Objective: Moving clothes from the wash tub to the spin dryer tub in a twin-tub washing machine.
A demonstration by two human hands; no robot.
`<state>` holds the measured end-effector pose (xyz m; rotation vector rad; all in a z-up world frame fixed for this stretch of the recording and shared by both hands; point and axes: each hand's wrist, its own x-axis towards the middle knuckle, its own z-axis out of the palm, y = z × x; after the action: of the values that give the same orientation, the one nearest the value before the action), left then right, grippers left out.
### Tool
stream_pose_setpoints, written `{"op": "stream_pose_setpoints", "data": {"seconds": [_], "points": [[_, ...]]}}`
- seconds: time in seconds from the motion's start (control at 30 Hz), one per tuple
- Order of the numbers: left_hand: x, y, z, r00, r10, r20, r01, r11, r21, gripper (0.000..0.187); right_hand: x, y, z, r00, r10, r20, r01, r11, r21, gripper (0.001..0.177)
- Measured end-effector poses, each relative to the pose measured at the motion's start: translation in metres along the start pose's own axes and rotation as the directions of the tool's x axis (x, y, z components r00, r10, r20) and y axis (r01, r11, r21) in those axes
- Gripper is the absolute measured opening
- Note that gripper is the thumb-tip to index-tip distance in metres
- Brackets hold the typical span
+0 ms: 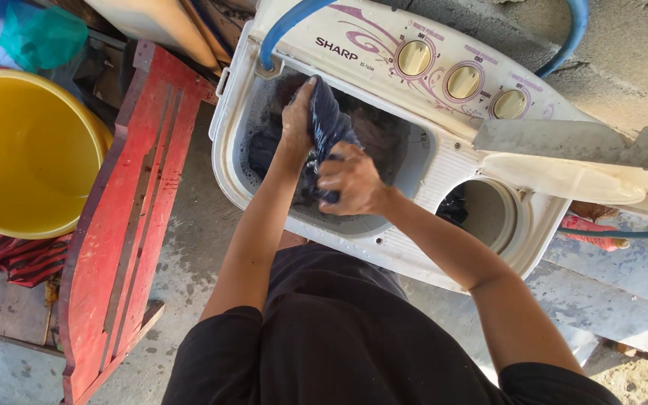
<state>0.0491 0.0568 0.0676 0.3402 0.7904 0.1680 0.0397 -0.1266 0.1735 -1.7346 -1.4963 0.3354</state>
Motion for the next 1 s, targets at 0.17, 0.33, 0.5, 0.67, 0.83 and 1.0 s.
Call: {"op": "stream_pose_setpoints", "data": {"seconds": [0.17,0.33,0.5,0.67,0.83,1.0], "points": [[0.021,-0.015,0.005,0.952,0.135,-0.274,-0.094,0.983,0.158,0.037,-0.013,0.03,0.077,0.899,0.118,0.422,0.189,0.764,-0.617,0.023],[0.061,-0.035,-0.056,0.96,0.226,0.164,-0.165,0.933,-0.319,0.03,-0.012,0.031,0.101,0.972,0.073,0.224,0.196,0.275,-0.941,0.04],[-0.016,0.017,-0.016,0.73,0.176,0.66,0.16,0.895,-0.415,0.068,-0.053,-0.011,0.058,0.955,0.026,0.295,0.197,0.688,-0.698,0.048],[-0.047,0.023,0.025,0.336,0.229,0.914,0.249,0.914,-0.321,0.079,-0.108,0.011,0.027,0.993,-0.049,0.103,0.046,0.998,0.036,0.03],[-0.098,0.006,0.083,0.326,-0.215,0.921,0.31,0.944,0.11,0.061,-0.008,-0.011,0.022,0.789,-0.422,-0.446,0.612,0.473,0.634,0.046],[-0.136,-0.012,0.156,-0.478,-0.058,0.876,0.33,0.913,0.24,0.092,0.097,-0.027,-0.018,0.413,-0.126,-0.902,0.781,-0.46,0.422,0.066]]}}
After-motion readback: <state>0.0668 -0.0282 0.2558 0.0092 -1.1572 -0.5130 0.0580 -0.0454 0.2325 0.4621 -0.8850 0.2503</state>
